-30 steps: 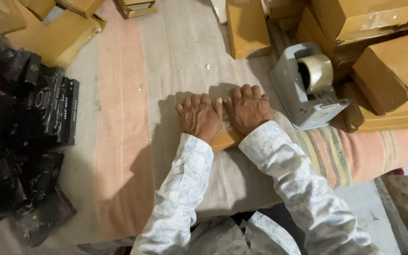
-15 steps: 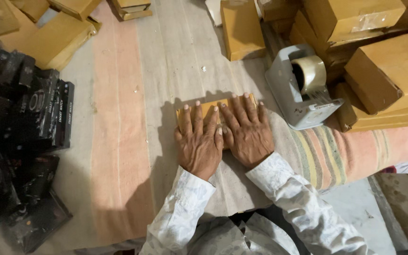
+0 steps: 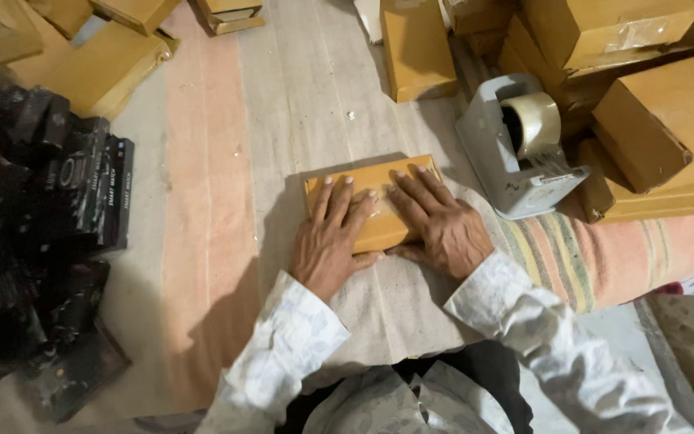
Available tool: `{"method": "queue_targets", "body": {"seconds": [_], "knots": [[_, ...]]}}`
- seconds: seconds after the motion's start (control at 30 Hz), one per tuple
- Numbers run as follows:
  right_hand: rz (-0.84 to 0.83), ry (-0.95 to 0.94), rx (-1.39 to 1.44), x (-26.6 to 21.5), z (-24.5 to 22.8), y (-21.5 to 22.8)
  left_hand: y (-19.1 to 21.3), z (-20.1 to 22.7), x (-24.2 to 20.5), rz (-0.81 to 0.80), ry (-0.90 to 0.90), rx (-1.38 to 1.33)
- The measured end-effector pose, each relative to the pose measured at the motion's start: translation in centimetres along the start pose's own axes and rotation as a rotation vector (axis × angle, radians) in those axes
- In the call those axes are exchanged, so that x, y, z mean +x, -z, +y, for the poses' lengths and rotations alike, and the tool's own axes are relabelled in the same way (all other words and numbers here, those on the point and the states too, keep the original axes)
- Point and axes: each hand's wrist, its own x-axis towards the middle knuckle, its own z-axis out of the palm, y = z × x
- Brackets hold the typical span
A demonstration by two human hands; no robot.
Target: The person places small black product boxes into brown cardboard boxes, closes the flaps, and seals them with clear packing tape using a tape dispenser. The sealed boxes are stacked to the side.
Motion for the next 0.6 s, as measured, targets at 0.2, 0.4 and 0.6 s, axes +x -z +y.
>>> {"method": "queue_targets", "body": {"seconds": [0.2, 0.4, 0.6], "knots": [[0.058, 0.141, -0.062, 2.2, 3.0, 0.8, 3.2, -1.7, 2.6, -0.009, -0.064, -0.016], [-0.014, -0.144, 0.237, 5.9, 4.6, 2.9, 7.0, -3.7, 4.9, -0.015, 0.125, -0.238], [0.094, -0.212, 0.116, 9.1, 3.2, 2.1, 6.0, -3.3, 6.8, 0.194, 0.212, -0.152]]}}
